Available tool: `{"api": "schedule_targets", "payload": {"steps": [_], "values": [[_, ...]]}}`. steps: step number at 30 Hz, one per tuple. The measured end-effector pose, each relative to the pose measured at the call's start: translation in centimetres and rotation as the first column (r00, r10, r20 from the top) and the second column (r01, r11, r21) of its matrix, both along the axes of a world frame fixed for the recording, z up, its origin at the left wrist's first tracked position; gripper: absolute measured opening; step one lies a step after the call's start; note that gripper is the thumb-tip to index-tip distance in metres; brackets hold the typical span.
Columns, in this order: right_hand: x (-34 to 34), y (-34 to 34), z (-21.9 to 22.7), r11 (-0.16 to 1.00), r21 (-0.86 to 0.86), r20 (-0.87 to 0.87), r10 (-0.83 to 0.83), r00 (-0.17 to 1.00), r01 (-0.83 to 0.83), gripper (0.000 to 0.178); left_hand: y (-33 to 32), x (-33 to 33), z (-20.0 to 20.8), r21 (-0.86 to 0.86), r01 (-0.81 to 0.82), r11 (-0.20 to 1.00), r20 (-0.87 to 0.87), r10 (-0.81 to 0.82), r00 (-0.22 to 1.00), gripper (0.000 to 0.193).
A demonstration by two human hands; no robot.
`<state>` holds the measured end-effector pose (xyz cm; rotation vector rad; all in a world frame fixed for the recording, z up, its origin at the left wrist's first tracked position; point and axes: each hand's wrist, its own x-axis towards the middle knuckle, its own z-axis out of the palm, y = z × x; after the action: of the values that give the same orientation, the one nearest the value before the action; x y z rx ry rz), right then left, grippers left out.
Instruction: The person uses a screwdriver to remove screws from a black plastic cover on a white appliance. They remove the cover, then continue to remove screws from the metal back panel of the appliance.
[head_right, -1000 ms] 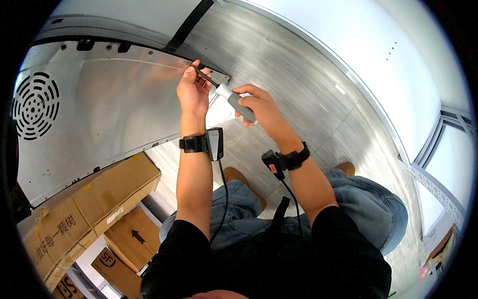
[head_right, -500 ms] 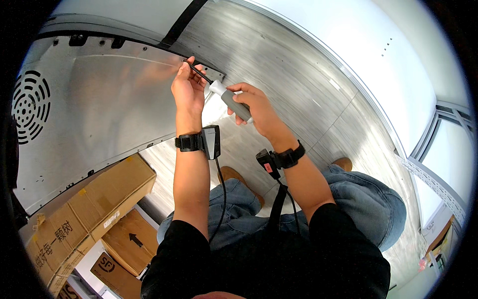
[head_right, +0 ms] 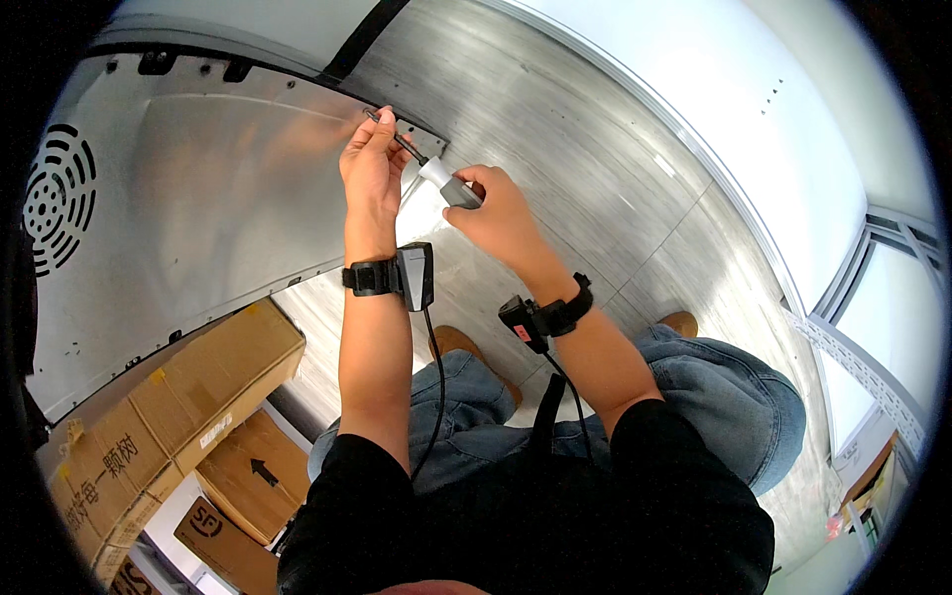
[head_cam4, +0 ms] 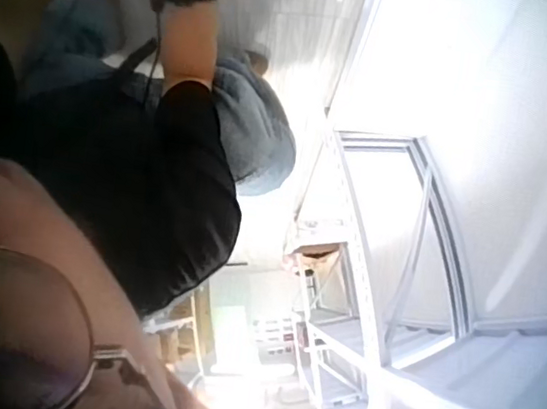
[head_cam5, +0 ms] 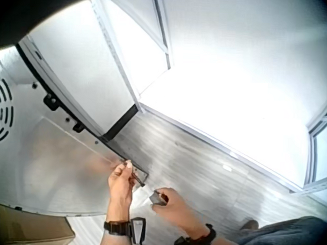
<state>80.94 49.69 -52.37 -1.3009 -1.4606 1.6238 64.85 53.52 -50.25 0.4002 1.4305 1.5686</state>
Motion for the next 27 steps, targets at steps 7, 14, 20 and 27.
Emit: {"api": "schedule_targets", "payload": {"steps": [7, 14, 20, 27], "values": [[0.5, 0.9, -0.2, 0.897, -0.407, -0.386, -0.001, 0.922, -0.169, 0.047, -0.2, -0.6, 0.1, 0.011, 0.025, 1.000, 0.028, -0.026, 0.999, 0.017], [1.6, 1.5, -0.7, 0.804, -0.479, -0.444, 0.124, 0.887, -0.352, 0.041, -0.2, -0.2, 0.5, -0.012, 0.001, 1.000, 0.023, -0.001, 1.000, 0.018], [0.4, 0.5, -1.2, 0.900, -0.403, -0.231, 0.073, 0.970, -0.164, 0.040, -0.2, -0.1, 0.1, -0.055, -0.004, 0.998, -0.166, -0.005, 0.986, 0.013], [-0.1, 0.0, -1.3, 0.960, -0.251, -0.110, 0.101, 0.989, -0.126, 0.044, -0.2, -0.7, -0.4, -0.066, 0.026, 0.997, -0.211, -0.040, 0.977, 0.012]]}}
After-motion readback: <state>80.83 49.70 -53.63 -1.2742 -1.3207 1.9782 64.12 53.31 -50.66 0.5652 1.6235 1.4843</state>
